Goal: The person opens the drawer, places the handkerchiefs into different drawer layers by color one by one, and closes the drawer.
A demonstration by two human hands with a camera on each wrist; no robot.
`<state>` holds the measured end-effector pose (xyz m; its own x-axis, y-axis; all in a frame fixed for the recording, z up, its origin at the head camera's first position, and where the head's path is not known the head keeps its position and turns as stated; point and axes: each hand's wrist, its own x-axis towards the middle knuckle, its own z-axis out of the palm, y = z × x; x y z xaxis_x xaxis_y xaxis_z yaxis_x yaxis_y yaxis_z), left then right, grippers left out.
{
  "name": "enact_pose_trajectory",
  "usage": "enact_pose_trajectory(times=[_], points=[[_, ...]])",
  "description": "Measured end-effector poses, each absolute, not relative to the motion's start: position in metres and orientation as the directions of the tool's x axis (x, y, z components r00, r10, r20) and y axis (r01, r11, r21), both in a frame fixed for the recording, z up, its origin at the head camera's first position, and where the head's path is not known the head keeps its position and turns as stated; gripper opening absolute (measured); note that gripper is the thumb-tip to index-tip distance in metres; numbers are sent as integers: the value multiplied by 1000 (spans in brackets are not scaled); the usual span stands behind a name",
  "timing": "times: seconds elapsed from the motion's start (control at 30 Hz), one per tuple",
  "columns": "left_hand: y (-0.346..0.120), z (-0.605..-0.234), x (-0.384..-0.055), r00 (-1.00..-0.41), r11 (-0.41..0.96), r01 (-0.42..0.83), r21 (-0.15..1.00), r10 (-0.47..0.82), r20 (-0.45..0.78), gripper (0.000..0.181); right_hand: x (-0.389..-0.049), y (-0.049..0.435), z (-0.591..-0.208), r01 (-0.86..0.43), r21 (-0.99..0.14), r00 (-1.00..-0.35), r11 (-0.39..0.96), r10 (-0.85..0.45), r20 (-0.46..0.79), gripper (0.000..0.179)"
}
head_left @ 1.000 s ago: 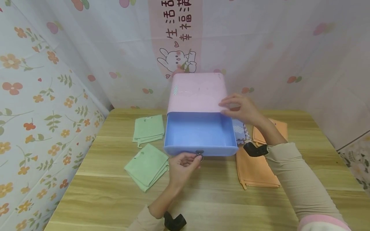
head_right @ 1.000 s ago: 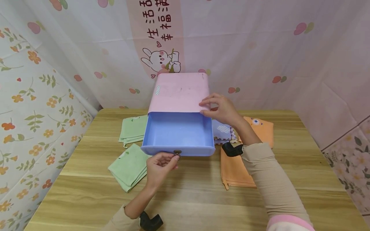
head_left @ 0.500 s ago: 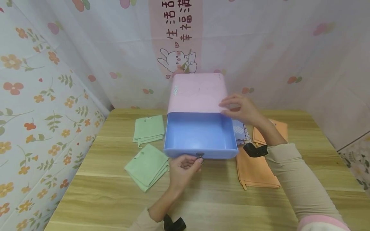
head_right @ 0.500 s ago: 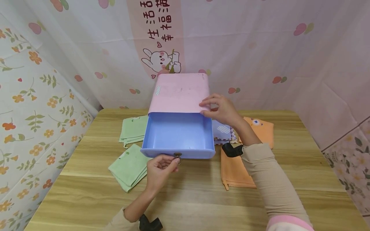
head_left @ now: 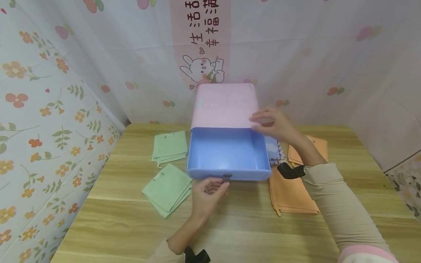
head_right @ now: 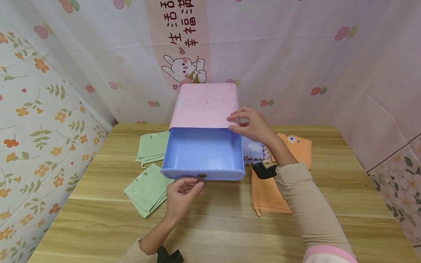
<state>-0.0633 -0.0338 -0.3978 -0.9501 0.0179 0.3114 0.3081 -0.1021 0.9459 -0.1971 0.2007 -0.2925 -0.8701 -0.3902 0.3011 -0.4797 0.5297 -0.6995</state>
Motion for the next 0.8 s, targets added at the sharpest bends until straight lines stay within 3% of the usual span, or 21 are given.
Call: enact_pose_trajectory(times=[0.3,0.53,0.8], points=[[-50,-381,-51,-932,9,362,932,-11,362,6,-198,202,-292,-459,-712,-881,531,-378,286,29],[-79,-396,-62,-894,29,439,898,-83,440,3,-198,204,-291,-439,-730,-889,523,-372,268,29],[-125,-404,-84,-906,-98,423,901,-51,420,5,-198,203,-292,-434,-737,-890,517,-376,260,30]])
